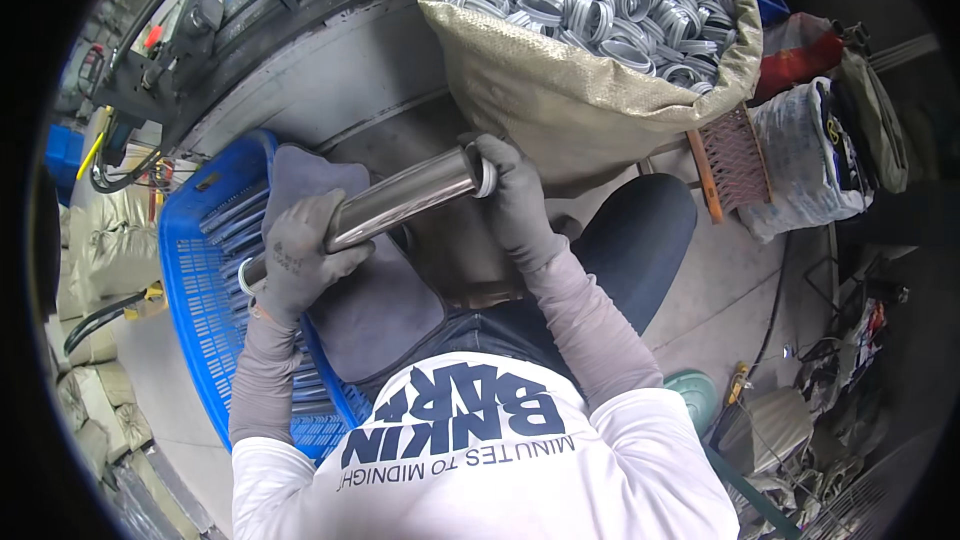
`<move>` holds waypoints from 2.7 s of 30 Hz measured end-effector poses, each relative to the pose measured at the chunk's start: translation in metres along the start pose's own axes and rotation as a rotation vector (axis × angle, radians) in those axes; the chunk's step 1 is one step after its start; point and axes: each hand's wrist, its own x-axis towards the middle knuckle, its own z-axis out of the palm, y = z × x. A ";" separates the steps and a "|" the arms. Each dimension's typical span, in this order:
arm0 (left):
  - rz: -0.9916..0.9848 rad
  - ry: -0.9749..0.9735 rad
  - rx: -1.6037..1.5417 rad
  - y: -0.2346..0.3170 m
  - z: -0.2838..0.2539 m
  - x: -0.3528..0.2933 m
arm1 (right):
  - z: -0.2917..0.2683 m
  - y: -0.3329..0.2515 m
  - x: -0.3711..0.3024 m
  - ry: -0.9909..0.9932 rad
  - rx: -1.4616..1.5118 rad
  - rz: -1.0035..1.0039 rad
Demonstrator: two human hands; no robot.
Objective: The person assembles metal pipes with circular metal caps using a machine press.
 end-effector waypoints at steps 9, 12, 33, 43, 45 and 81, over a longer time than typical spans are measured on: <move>0.002 -0.011 0.074 -0.002 0.012 0.001 | 0.007 -0.029 0.016 0.029 0.100 0.022; 0.012 -0.006 0.075 -0.005 0.013 0.002 | 0.012 -0.027 0.014 0.076 0.198 0.083; 0.069 -0.210 -0.052 -0.008 -0.018 -0.004 | -0.029 -0.096 0.010 0.158 -0.451 -0.393; 0.012 0.185 0.423 -0.050 -0.053 0.082 | -0.192 -0.090 0.099 -0.025 -1.026 -0.237; 0.014 0.337 0.474 -0.067 -0.058 0.123 | -0.193 -0.091 0.099 0.014 -0.935 -0.135; -0.542 0.118 0.403 -0.222 0.017 -0.162 | -0.071 0.052 0.020 -0.432 0.054 0.439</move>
